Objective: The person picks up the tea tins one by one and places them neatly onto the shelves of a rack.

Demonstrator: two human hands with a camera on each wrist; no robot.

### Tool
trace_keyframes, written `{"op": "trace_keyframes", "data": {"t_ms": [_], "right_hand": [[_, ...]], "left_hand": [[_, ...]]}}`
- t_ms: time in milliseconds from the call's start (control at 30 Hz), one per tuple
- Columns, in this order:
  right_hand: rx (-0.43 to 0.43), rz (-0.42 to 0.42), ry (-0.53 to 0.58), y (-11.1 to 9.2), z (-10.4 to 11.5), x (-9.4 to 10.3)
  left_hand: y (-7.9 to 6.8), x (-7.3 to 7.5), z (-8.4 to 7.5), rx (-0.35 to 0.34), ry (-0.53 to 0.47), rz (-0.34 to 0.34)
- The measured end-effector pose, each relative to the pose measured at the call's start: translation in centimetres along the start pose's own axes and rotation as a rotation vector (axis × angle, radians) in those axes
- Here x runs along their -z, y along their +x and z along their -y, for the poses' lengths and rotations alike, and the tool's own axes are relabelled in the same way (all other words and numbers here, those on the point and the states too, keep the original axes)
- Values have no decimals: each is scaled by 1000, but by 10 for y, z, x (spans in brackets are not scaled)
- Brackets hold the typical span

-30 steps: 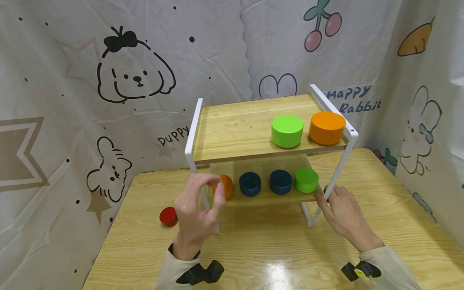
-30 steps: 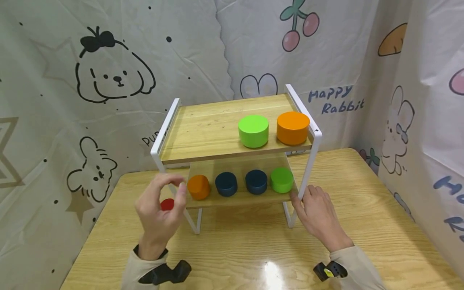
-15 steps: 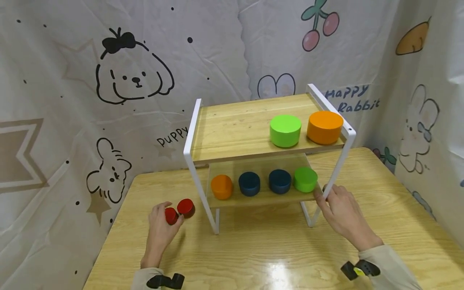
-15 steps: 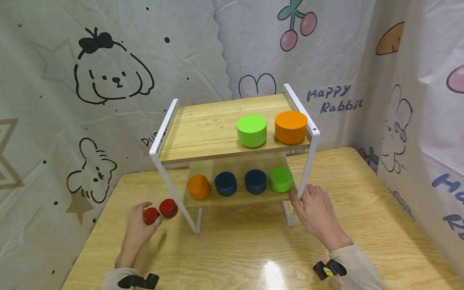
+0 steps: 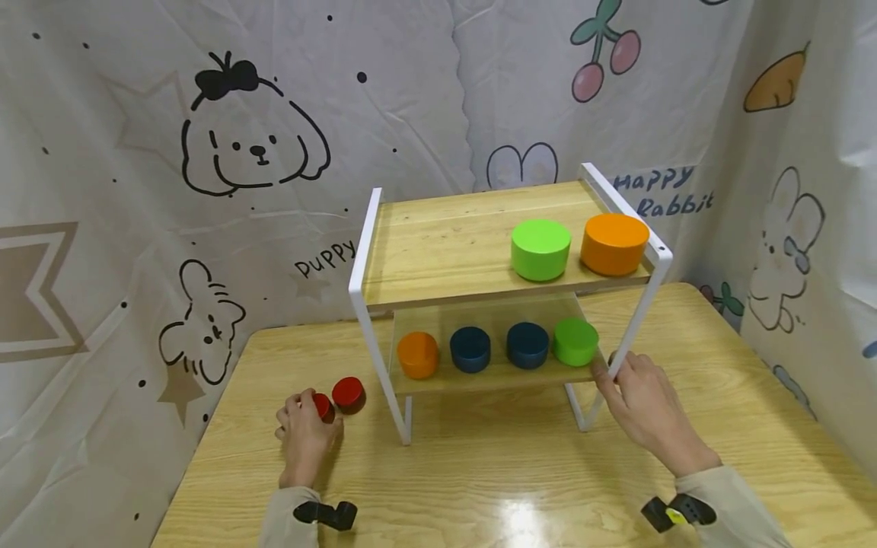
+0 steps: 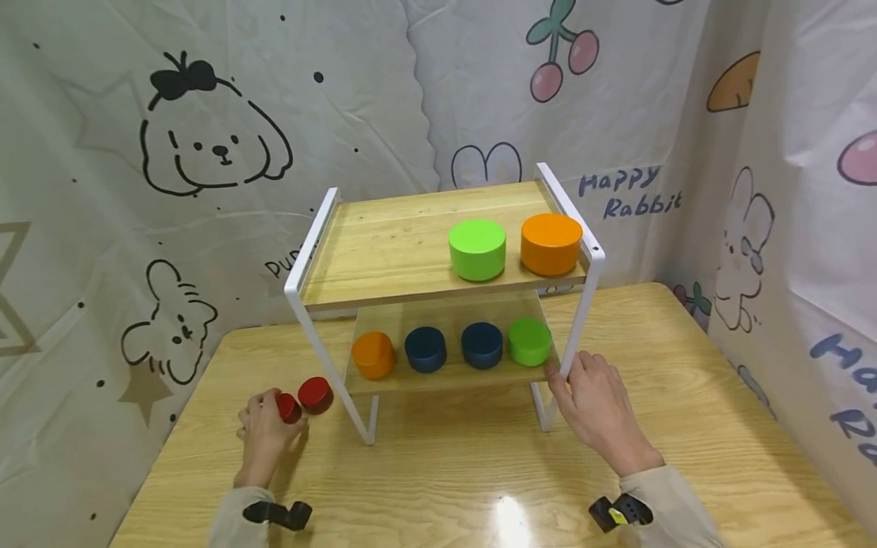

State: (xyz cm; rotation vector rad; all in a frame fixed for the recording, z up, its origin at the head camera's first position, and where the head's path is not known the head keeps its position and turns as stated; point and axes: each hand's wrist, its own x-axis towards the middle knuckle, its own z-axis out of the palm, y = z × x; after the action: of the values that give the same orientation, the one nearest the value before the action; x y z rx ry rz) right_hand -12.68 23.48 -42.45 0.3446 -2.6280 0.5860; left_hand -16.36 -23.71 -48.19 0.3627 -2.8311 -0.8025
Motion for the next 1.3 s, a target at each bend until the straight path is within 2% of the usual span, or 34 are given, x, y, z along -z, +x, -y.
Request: {"op": "trace_keyframes", "data": {"t_ms": [200, 367, 500, 633, 867, 967, 1167, 1300], "right_hand": [[7, -12, 0, 0, 0, -1], [4, -13, 1, -1, 0, -2], [5, -18, 6, 0, 0, -3], [5, -20, 9, 0, 0, -3], [9, -21, 7, -1, -1, -3], [13, -22, 7, -1, 0, -3], [25, -31, 8, -1, 0, -2], [30, -37, 9, -1, 0, -3]], "left_hand": [[1, -6, 13, 24, -54, -7], [1, -12, 21, 2, -156, -34], [1, -13, 23, -2, -192, -69], [-3, -8, 19, 9, -196, -83], [-12, 13, 5, -24, -214, -91], [-16, 24, -5, -74, -223, -144], [-25, 49, -31, -230, -281, -356], [-33, 71, -52, -336, -341, -451]]}}
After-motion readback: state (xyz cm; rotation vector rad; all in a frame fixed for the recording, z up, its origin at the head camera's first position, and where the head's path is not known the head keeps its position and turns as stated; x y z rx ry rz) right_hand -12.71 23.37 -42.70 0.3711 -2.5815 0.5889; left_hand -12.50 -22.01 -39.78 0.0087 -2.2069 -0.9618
